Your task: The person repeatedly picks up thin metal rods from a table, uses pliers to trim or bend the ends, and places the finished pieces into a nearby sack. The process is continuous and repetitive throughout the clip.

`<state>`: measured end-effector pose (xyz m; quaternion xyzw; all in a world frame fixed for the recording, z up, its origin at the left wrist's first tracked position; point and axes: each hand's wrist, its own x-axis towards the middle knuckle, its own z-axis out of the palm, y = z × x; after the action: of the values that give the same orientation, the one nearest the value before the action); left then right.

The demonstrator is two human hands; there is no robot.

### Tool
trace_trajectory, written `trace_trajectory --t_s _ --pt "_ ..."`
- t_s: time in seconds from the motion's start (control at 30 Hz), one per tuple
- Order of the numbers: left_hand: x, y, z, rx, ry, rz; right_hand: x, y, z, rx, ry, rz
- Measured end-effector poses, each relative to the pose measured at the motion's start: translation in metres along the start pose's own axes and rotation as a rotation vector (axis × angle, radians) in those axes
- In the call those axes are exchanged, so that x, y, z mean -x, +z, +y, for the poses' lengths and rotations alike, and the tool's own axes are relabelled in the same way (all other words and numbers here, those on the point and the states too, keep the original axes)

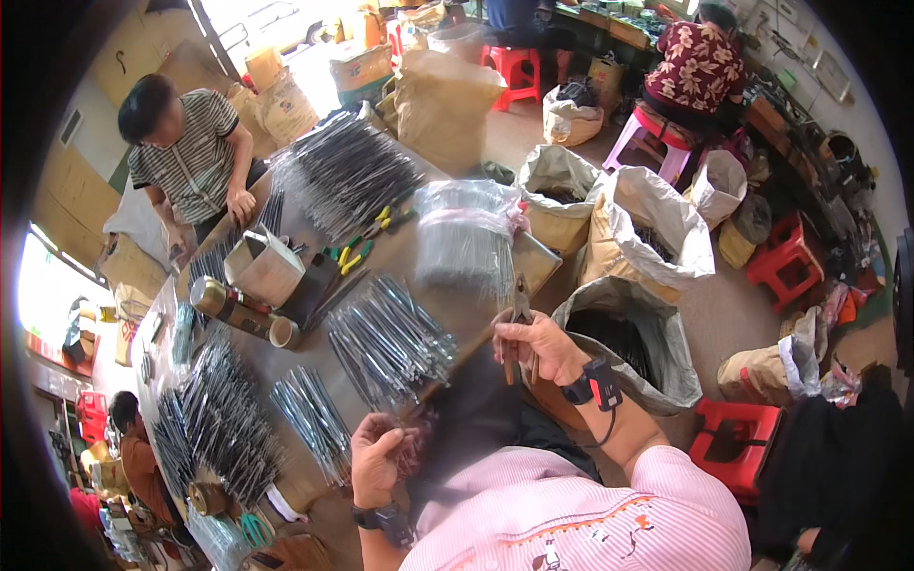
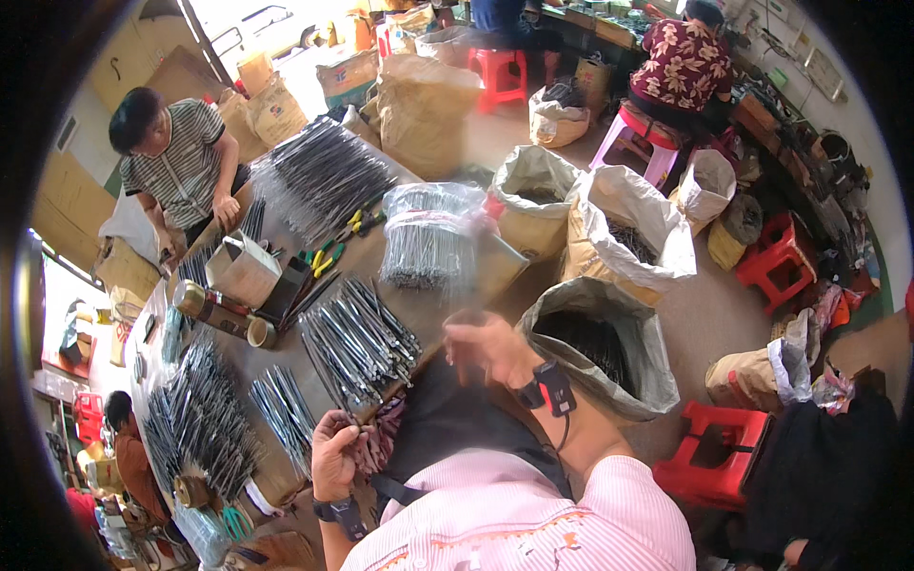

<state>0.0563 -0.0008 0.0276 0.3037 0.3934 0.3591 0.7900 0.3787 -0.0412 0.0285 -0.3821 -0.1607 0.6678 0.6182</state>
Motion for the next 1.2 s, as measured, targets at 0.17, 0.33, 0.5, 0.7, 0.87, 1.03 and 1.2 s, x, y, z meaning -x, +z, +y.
trace_trajectory --t_s 0.17,0.33,0.5,0.7,0.87,1.03,1.2 --pt "-0.001 0.028 -0.011 -0.053 -0.078 -0.029 0.017 0.040 0.012 0.286 -0.068 -0.077" --pt "-0.005 0.045 -0.019 -0.179 0.043 -0.135 0.017 0.060 0.029 0.359 -0.184 0.033" --pt "-0.011 0.049 -0.019 -0.185 0.114 -0.158 0.016 0.063 0.043 0.395 -0.300 0.022" --pt "-0.014 0.052 -0.020 -0.224 0.127 -0.136 0.019 0.059 0.059 0.514 -0.258 0.017" --pt "-0.017 0.046 -0.023 -0.155 0.080 -0.105 0.019 0.066 0.066 0.492 -0.311 0.061" --pt "-0.014 0.038 -0.024 -0.217 0.038 -0.102 0.007 0.060 0.043 0.387 -0.412 0.156" --pt "-0.006 0.048 -0.022 -0.244 -0.035 -0.199 0.011 0.053 0.039 0.388 -0.259 0.117"
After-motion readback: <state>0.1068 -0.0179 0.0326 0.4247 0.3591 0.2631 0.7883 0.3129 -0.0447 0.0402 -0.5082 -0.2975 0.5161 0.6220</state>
